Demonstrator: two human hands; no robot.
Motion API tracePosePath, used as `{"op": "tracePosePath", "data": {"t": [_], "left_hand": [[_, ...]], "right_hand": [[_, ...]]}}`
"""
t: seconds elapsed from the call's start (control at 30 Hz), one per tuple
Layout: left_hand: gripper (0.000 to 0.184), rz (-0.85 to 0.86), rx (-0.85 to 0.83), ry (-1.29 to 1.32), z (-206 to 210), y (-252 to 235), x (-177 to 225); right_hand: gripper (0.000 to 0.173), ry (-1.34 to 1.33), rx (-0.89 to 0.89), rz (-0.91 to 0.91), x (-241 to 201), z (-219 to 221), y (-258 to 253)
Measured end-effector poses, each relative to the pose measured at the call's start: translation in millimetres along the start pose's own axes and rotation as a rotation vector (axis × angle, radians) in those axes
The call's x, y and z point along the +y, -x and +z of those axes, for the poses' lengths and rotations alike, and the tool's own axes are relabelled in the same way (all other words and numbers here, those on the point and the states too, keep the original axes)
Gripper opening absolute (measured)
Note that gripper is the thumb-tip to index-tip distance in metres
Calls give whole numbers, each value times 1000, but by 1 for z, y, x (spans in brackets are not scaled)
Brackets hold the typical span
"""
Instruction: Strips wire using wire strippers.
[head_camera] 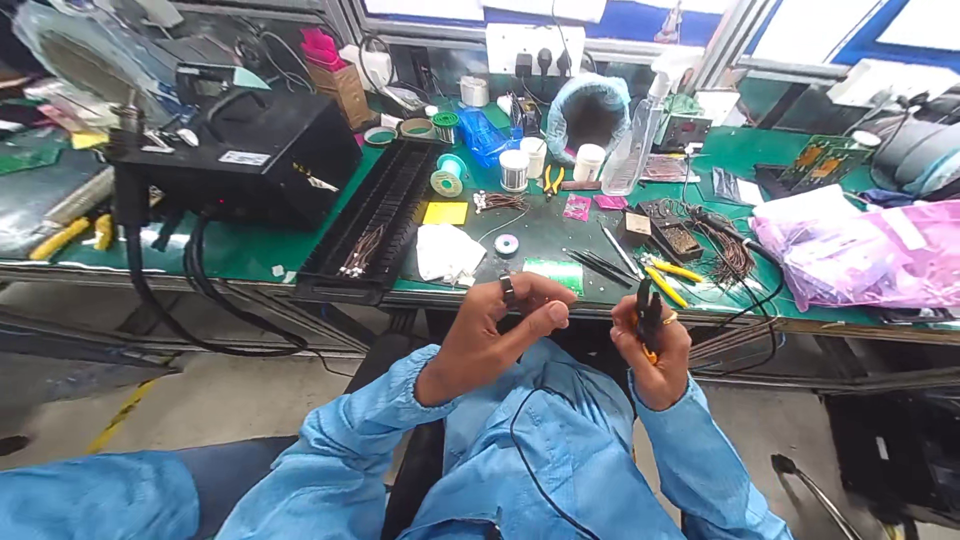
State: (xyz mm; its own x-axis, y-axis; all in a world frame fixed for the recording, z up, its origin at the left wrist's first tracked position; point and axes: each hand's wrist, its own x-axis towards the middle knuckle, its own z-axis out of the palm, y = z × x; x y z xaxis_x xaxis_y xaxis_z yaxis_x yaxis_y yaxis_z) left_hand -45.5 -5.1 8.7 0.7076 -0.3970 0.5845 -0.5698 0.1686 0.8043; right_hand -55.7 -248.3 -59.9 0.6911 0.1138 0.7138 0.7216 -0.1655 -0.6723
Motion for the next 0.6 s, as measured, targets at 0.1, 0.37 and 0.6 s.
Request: {"op": "tracePosePath", "data": {"t": [0.1, 0.37, 0.6], "left_hand": [[25, -52, -105, 166, -1, 0, -1], [8, -240, -152, 517, -2, -3, -4], [3, -301, -128, 480, 0, 0, -6]], "right_hand": [[22, -104, -29, 42, 2, -3, 0], [22, -370, -182, 116, -8, 8, 4], [21, -368, -235, 161, -22, 24, 11]]}}
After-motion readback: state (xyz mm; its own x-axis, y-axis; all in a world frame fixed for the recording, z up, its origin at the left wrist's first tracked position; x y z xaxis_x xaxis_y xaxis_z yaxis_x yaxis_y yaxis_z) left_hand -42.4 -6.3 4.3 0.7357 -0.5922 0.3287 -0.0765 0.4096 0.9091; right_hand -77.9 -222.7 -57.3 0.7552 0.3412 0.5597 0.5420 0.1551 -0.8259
